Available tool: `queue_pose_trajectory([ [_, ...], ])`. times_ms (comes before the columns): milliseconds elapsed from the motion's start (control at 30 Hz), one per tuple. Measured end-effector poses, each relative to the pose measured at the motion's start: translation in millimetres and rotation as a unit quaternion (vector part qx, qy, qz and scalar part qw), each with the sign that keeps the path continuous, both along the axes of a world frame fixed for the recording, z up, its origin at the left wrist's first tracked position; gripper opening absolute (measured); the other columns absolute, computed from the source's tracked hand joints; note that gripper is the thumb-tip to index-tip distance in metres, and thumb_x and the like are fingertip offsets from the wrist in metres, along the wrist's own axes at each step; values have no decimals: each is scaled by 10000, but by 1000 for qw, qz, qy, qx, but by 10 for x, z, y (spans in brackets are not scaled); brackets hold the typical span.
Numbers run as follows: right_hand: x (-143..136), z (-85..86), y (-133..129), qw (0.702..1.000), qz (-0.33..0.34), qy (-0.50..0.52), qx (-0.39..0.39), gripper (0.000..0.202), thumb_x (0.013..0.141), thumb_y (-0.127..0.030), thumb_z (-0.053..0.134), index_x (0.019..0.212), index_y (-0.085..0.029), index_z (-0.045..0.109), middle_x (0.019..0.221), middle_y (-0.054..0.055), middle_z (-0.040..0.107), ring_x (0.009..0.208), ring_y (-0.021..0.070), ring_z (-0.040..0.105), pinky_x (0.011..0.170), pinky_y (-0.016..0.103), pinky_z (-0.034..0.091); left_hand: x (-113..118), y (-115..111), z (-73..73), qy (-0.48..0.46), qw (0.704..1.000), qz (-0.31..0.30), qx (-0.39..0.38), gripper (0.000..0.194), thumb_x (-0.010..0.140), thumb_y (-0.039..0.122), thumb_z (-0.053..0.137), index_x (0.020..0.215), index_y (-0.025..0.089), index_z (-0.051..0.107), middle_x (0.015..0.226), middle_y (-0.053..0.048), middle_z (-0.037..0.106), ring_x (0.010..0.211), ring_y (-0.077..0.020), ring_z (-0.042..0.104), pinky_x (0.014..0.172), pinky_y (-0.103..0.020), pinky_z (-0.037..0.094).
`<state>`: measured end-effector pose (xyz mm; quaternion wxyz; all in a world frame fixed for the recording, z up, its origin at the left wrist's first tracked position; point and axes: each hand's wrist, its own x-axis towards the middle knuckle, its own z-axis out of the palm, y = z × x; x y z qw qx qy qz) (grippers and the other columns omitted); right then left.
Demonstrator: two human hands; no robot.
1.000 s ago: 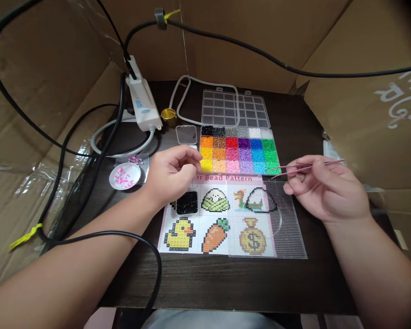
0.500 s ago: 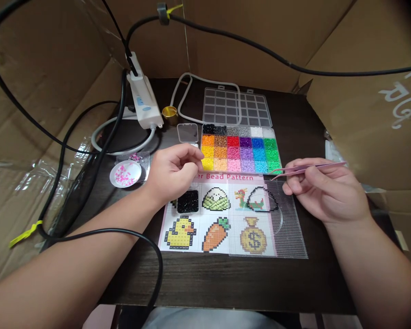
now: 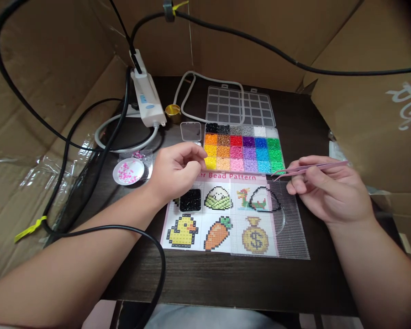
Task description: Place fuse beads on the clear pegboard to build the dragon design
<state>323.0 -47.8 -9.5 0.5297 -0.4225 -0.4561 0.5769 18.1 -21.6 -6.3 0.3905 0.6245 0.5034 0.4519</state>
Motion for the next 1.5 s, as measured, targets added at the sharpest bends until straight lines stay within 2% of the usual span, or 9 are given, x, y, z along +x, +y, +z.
queue_pose_trajectory([
  [200, -18, 26, 8, 999, -24, 17, -28, 239, 732, -309, 870, 945, -267, 772, 798, 16, 745, 488, 102, 544, 483, 303, 538, 3, -2, 2, -2, 1000, -1, 1, 229, 622, 125, 517, 761, 189, 686, 675, 7, 693, 642, -151, 661, 530, -248, 523],
  [567, 16, 81, 12, 999, -10, 26, -31, 587, 736, -291, 863, 1250, -389, 598, 724, -34, 689, 405, 83, 386, 400, 266, 402, 10, 1, 4, 5, 1000, 5, -5, 216, 619, 143, 522, 758, 196, 679, 693, -4, 698, 661, -160, 665, 541, -255, 534],
  [700, 9, 67, 12, 999, -21, 35, -18, 549, 779, -242, 813, 1244, -433, 592, 739, -52, 699, 390, 71, 359, 386, 253, 363, 7, 2, -6, 0, 1000, -2, 2, 220, 621, 142, 520, 761, 194, 680, 685, -2, 698, 650, -159, 670, 547, -259, 542],
  [867, 5, 70, 30, 997, -49, 47, -28, 516, 758, -188, 814, 1184, -390, 604, 750, -39, 730, 402, 72, 390, 401, 252, 356, 9, -3, 10, -2, 1000, -4, -3, 222, 620, 137, 527, 766, 194, 684, 667, 0, 694, 620, -156, 663, 536, -261, 541],
  [1000, 1, 63, 44, 996, -71, 39, -43, 493, 717, -245, 856, 1140, -344, 622, 781, -29, 743, 388, 78, 390, 384, 266, 362, 13, -3, 18, -5, 1000, -2, -8, 216, 620, 137, 534, 758, 201, 689, 651, 2, 685, 619, -159, 665, 520, -258, 533],
  [1133, 23, 34, 59, 998, -45, 16, -43, 485, 710, -292, 872, 1134, -289, 637, 807, -20, 751, 369, 73, 388, 358, 273, 371, 16, 0, 9, -4, 1000, -1, -7, 206, 628, 141, 541, 763, 200, 686, 646, 1, 677, 610, -159, 664, 555, -279, 556],
  [1267, 55, 17, 69, 1000, -21, -3, -18, 424, 767, -299, 844, 1132, -310, 629, 820, -16, 759, 378, 79, 427, 371, 278, 403, 19, 2, 11, -7, 1000, -3, -4, 211, 623, 140, 536, 761, 198, 685, 637, 3, 670, 622, -167, 672, 577, -290, 565],
  [1400, 51, 18, 65, 999, -26, 21, -29, 411, 755, -270, 852, 1107, -314, 644, 814, -18, 767, 386, 68, 441, 388, 252, 409, 22, -2, 19, -8, 1000, -5, -2, 214, 624, 132, 532, 758, 194, 686, 641, 2, 679, 613, -162, 667, 561, -282, 555],
  [1500, 30, 16, 45, 999, -35, 21, -32, 290, 760, -273, 848, 1010, -281, 701, 781, -5, 760, 384, 60, 418, 383, 242, 393, 20, -3, 15, -9, 1000, -3, -2, 213, 623, 127, 535, 757, 192, 687, 654, 1, 688, 608, -158, 666, 550, -276, 548],
])
